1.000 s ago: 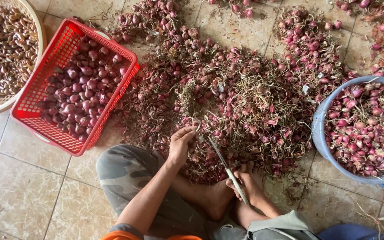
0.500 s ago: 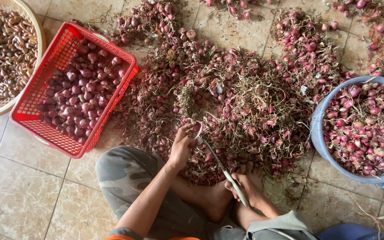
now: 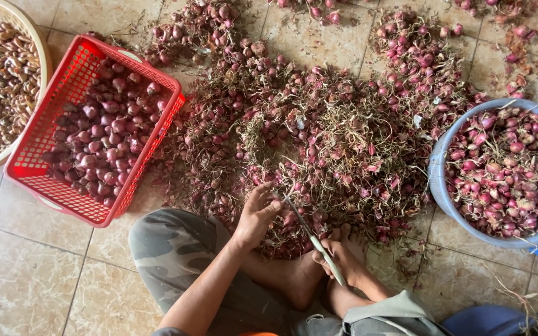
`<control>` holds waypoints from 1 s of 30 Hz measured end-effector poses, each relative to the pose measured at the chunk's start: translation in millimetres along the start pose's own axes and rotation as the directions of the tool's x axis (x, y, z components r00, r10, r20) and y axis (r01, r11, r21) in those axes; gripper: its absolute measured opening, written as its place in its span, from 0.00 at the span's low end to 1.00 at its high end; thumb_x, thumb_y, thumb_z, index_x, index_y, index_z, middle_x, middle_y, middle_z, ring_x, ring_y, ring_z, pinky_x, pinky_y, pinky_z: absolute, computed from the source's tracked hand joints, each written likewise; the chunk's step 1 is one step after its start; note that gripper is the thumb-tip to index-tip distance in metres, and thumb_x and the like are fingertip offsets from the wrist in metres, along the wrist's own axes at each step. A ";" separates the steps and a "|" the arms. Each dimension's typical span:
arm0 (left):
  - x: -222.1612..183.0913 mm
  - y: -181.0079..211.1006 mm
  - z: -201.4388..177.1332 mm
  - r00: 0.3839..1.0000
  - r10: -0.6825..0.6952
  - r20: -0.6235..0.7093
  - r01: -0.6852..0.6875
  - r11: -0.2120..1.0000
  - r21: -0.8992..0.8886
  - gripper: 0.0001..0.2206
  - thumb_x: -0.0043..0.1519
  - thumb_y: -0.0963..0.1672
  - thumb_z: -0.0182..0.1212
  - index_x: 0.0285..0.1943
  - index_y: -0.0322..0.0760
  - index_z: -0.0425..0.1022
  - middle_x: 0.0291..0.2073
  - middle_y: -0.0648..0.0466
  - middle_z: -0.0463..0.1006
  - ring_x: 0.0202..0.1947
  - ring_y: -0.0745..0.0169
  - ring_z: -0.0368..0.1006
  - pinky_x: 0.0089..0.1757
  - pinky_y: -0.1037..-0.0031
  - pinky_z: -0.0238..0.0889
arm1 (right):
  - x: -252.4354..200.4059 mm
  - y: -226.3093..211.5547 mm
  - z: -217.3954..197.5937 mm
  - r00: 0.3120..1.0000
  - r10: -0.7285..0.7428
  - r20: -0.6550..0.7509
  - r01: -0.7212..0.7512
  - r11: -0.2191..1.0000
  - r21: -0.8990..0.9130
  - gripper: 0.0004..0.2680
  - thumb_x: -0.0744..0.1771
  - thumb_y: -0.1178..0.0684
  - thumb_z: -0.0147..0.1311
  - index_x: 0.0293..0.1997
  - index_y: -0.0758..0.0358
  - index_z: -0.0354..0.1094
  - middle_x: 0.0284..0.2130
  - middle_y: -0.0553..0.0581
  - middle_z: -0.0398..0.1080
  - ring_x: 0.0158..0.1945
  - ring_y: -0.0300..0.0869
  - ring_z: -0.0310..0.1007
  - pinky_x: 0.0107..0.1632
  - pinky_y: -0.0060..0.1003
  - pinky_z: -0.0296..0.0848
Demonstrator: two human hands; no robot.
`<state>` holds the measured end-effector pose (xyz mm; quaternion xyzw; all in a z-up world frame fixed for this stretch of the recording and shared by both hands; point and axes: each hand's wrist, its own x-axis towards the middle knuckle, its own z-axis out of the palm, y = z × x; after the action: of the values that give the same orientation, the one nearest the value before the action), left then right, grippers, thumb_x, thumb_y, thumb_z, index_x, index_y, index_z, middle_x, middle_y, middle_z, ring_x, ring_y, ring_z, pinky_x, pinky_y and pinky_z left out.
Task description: The person sits on a tiled floor and uses scissors to trim the roots and stems of small red onions. They pick up individual onions from a large pile, cut the unwanted parts, and place the trimmed onions into a red basket.
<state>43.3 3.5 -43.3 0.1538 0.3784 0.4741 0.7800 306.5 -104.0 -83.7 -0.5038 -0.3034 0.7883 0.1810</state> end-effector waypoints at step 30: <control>194.0 21.6 -2.7 0.993 -0.120 0.014 -0.080 -0.562 0.823 0.18 0.73 0.44 0.47 0.72 0.41 0.60 0.40 0.46 0.76 0.21 0.62 0.70 0.22 0.73 0.70 | -2.3 -13.1 -4.6 0.898 -0.049 -0.437 -0.176 0.872 -0.458 0.15 0.63 0.34 0.53 0.34 0.53 0.78 0.18 0.52 0.79 0.19 0.39 0.80 0.25 0.30 0.79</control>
<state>79.1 180.1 -118.3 0.7791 0.5538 -0.1399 0.2583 311.4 -94.2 -74.9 -0.7059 -0.4261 0.5593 0.0850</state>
